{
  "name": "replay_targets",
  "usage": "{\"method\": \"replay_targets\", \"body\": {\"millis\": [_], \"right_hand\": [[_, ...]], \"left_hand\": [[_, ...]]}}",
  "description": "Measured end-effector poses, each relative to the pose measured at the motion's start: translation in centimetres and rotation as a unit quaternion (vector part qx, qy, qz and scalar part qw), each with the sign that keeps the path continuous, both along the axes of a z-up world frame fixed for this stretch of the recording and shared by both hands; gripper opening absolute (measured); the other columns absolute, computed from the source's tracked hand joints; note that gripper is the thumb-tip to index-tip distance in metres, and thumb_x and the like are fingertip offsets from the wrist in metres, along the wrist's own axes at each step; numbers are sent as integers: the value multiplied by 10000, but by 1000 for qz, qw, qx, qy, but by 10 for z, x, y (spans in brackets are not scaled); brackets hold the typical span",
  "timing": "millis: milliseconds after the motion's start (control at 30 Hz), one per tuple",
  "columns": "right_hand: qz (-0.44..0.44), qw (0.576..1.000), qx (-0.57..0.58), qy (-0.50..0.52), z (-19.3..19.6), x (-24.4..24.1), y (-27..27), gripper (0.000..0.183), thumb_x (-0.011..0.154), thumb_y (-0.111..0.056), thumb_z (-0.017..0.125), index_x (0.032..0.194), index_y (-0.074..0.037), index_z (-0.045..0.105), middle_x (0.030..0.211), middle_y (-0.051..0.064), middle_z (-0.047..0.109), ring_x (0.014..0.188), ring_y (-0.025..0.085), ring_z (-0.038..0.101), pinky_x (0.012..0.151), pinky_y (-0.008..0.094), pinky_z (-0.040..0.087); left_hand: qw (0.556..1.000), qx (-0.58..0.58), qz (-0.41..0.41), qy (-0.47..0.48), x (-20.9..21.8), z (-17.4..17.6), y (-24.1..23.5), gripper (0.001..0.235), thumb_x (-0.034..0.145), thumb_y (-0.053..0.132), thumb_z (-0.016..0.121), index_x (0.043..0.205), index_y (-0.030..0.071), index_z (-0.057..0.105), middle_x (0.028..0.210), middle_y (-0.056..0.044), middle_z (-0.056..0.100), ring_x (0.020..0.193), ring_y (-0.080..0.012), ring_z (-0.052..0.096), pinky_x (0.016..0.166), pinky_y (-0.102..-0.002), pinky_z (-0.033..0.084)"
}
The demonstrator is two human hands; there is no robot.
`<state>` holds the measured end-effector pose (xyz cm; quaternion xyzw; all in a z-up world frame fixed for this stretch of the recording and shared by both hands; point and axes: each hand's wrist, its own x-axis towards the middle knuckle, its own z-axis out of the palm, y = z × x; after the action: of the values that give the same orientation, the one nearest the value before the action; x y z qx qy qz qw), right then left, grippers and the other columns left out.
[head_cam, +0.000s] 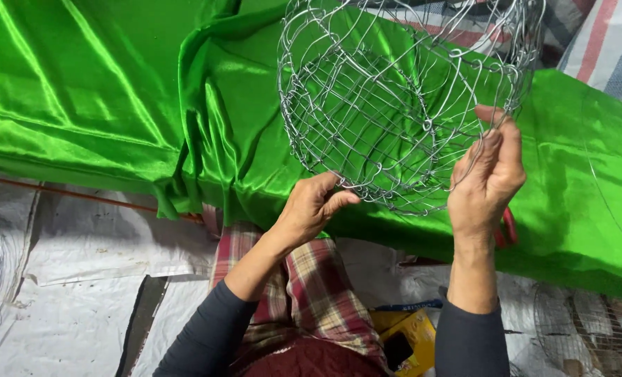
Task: Inspecting and adjusting a wire mesh basket using hands and pliers
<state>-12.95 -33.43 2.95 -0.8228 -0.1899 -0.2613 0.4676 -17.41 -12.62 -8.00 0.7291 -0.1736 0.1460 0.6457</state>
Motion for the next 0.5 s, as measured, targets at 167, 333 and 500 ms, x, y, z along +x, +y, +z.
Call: {"method": "replay_targets", "body": {"millis": [167,333,500], "right_hand": [[24,997,29,-60,-7,8,-5,464,1171,-281,281,1426,26,517,531,41,456,444,121,498,482,220,399],[53,997,22,-48,3,-8,-4,439,1180,-223,281,1539,13,372,606,114,524,514,204,576,554,302,515],[22,997,2,-70,-7,-3,-6,398,1173,-107,302,1527,53,389,601,95,526,497,184,562,537,260,513]], "left_hand": [[998,22,27,58,6,-36,-4,297,924,379,748,1010,98,700,851,-176,707,801,-395,703,740,-453,548],[974,1,216,-73,-24,-19,-31,528,835,327,869,1197,61,592,1043,-146,576,966,-389,628,878,-463,526],[952,64,245,-174,-44,-46,-85,427,829,279,875,1155,93,673,1062,-91,612,1011,-306,656,902,-398,539]]}}
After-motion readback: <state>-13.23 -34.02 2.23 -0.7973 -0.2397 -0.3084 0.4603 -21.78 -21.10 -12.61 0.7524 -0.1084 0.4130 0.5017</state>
